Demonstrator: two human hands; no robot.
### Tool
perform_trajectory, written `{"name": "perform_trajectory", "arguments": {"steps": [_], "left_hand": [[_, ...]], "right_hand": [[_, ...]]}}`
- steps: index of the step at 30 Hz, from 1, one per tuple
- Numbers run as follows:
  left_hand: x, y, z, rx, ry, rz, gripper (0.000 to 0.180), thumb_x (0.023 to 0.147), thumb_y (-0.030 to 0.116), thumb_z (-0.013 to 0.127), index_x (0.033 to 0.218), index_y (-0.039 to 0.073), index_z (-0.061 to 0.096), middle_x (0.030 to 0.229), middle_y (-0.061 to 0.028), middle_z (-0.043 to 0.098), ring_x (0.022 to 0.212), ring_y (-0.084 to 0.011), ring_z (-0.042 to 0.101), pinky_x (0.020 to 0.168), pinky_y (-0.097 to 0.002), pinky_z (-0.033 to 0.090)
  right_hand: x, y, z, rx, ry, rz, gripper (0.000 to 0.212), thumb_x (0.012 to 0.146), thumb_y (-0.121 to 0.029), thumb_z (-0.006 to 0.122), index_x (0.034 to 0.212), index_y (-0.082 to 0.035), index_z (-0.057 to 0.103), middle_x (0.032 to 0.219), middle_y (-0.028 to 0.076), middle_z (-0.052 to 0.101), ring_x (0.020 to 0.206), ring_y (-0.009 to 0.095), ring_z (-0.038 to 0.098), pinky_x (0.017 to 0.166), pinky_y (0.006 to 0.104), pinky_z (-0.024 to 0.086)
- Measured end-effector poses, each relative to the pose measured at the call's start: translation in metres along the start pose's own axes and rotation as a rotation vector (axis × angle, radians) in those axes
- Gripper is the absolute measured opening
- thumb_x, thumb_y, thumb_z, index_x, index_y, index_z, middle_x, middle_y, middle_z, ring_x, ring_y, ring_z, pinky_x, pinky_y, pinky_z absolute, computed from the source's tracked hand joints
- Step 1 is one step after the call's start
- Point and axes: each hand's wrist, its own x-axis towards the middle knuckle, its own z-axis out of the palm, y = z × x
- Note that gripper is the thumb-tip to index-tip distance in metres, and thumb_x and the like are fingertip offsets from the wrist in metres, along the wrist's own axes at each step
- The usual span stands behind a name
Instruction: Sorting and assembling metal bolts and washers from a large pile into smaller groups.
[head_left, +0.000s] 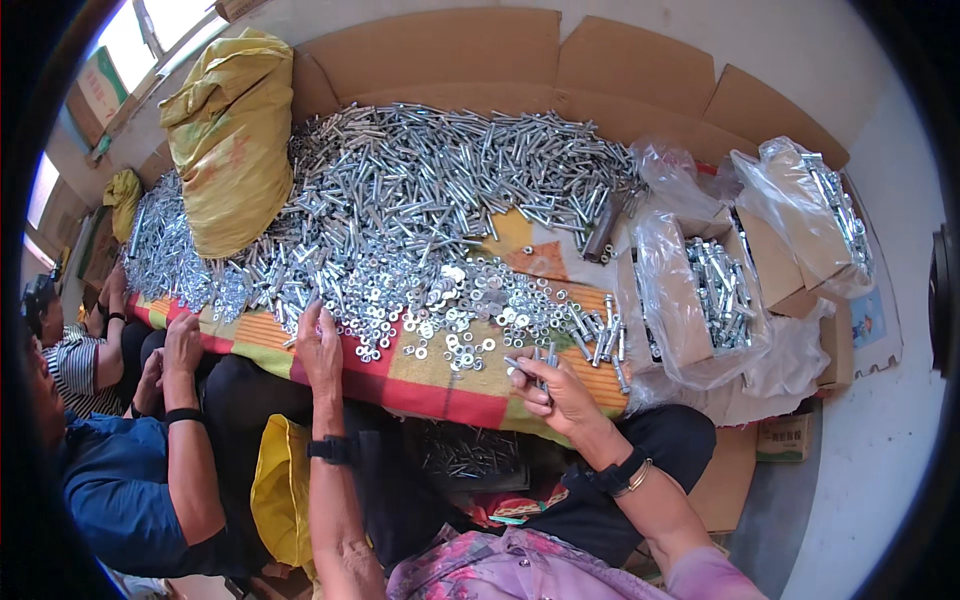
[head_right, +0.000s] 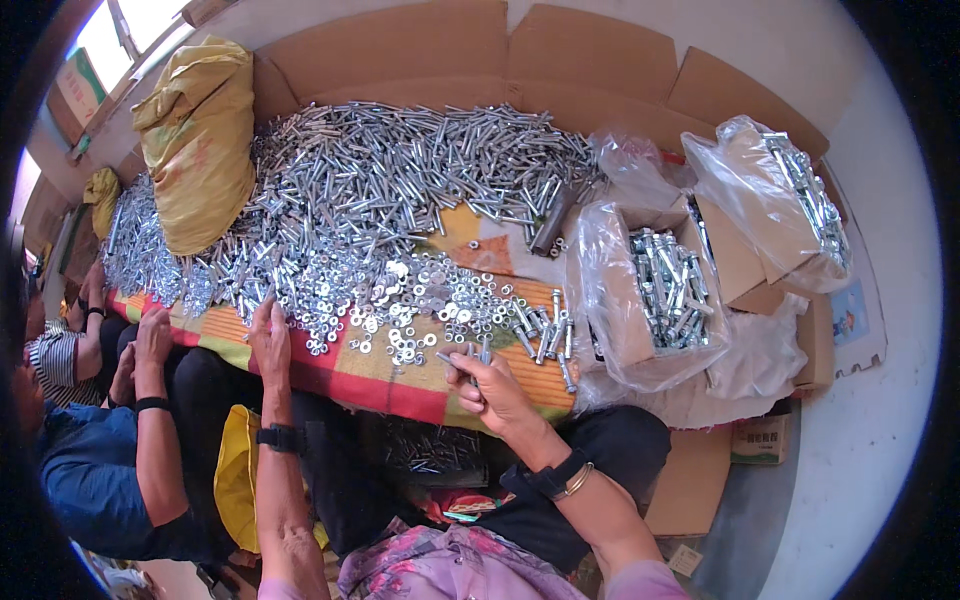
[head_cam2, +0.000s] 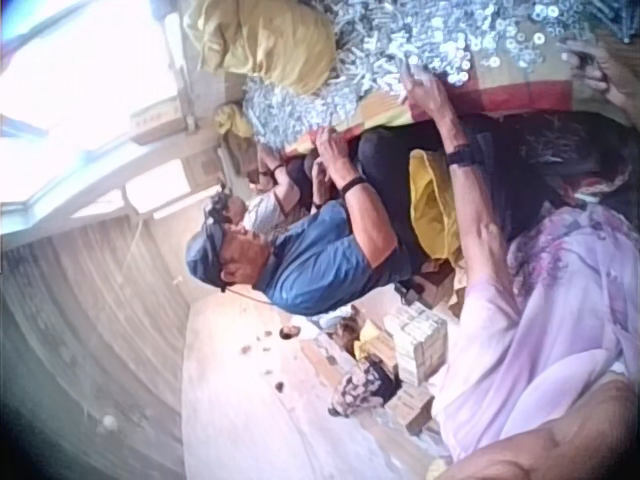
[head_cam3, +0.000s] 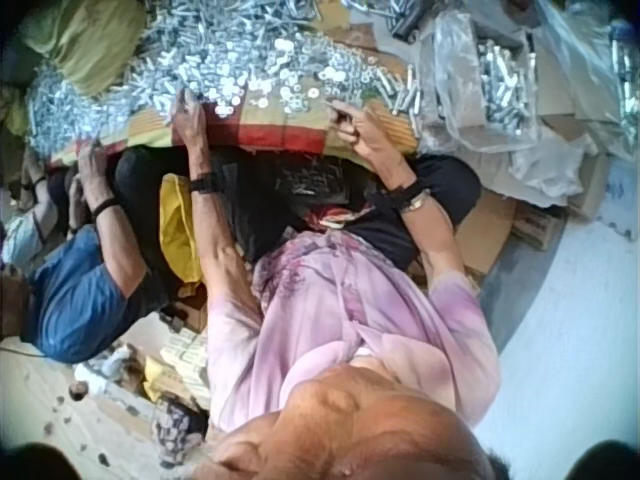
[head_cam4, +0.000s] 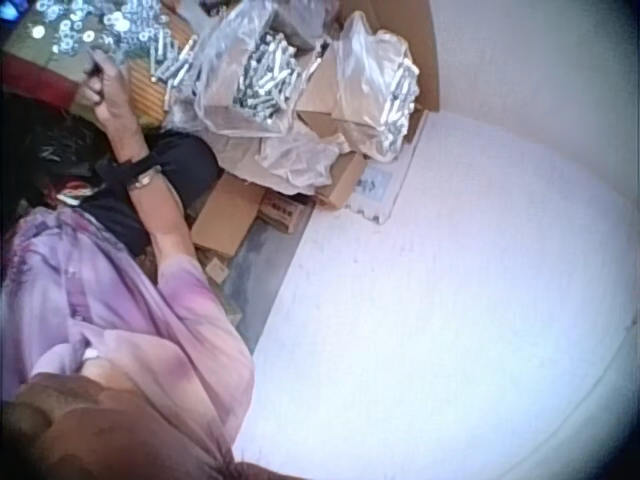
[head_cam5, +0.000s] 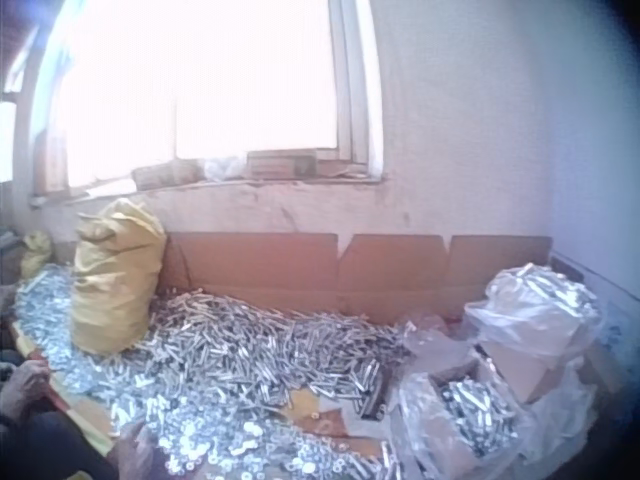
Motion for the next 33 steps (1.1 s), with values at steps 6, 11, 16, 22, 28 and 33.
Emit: {"name": "perform_trajectory", "arguments": {"steps": [6, 11, 16, 22, 28, 33], "left_hand": [[-0.009, 0.015, 0.018, 0.125, -0.151, 0.203, 0.025, 0.085, 0.008, 0.055, 0.104, -0.007, 0.058, 0.105, -0.0213, 0.060, 0.100, -0.0343, 0.057, 0.089, -0.0369, 0.043], [0.016, -0.014, 0.002, 0.089, 0.091, 0.095, 0.020, 0.086, 0.005, 0.051, 0.101, -0.005, 0.061, 0.100, -0.0192, 0.061, 0.093, -0.0315, 0.058, 0.085, -0.0354, 0.045], [0.046, -0.038, 0.014, 0.471, 0.037, 0.266, 0.022, 0.081, 0.016, 0.061, 0.093, -0.003, 0.062, 0.108, -0.0227, 0.057, 0.101, -0.0367, 0.053, 0.090, -0.0435, 0.039], [0.042, -0.019, 0.022, 0.327, 0.052, 0.174, 0.015, 0.081, 0.014, 0.062, 0.083, -0.001, 0.062, 0.108, -0.0204, 0.058, 0.101, -0.0339, 0.055, 0.088, -0.0408, 0.040], [-0.031, 0.063, 0.015, -0.710, -0.020, -0.403, 0.014, 0.088, 0.011, 0.057, 0.088, -0.003, 0.060, 0.093, -0.0096, 0.063, 0.084, -0.0188, 0.062, 0.078, -0.0301, 0.048], [-0.112, 0.127, 0.027, -1.110, -0.143, -0.632, 0.014, 0.091, 0.013, 0.055, 0.094, 0.000, 0.060, 0.092, -0.0098, 0.064, 0.086, -0.0185, 0.063, 0.083, -0.0327, 0.048]], "right_hand": [[0.004, 0.004, -0.003, -0.010, 0.053, 0.010, 0.017, 0.088, -0.014, 0.055, 0.101, -0.003, 0.056, 0.073, 0.002, 0.053, 0.045, 0.002, 0.037, 0.036, 0.0164, 0.027], [0.002, 0.003, 0.000, -0.016, 0.060, 0.011, 0.015, 0.088, -0.015, 0.056, 0.098, -0.004, 0.056, 0.072, 0.001, 0.053, 0.046, 0.002, 0.038, 0.036, 0.0165, 0.027], [0.009, 0.011, -0.002, 0.005, 0.073, 0.035, 0.013, 0.088, -0.015, 0.056, 0.097, -0.005, 0.056, 0.072, 0.001, 0.053, 0.046, 0.003, 0.038, 0.036, 0.0167, 0.027], [0.010, 0.011, -0.003, 0.015, 0.098, 0.027, 0.014, 0.088, -0.015, 0.056, 0.097, -0.005, 0.056, 0.071, 0.001, 0.053, 0.046, 0.003, 0.038, 0.037, 0.0170, 0.028], [0.007, 0.014, 0.001, -0.019, 0.066, 0.070, 0.012, 0.089, -0.014, 0.055, 0.096, -0.005, 0.053, 0.068, 0.000, 0.050, 0.044, 0.002, 0.036, 0.036, 0.0169, 0.028], [0.005, 0.026, 0.008, -0.065, -0.045, 0.146, 0.015, 0.089, -0.016, 0.056, 0.097, -0.005, 0.053, 0.068, -0.001, 0.049, 0.044, 0.002, 0.036, 0.036, 0.0163, 0.028]]}}
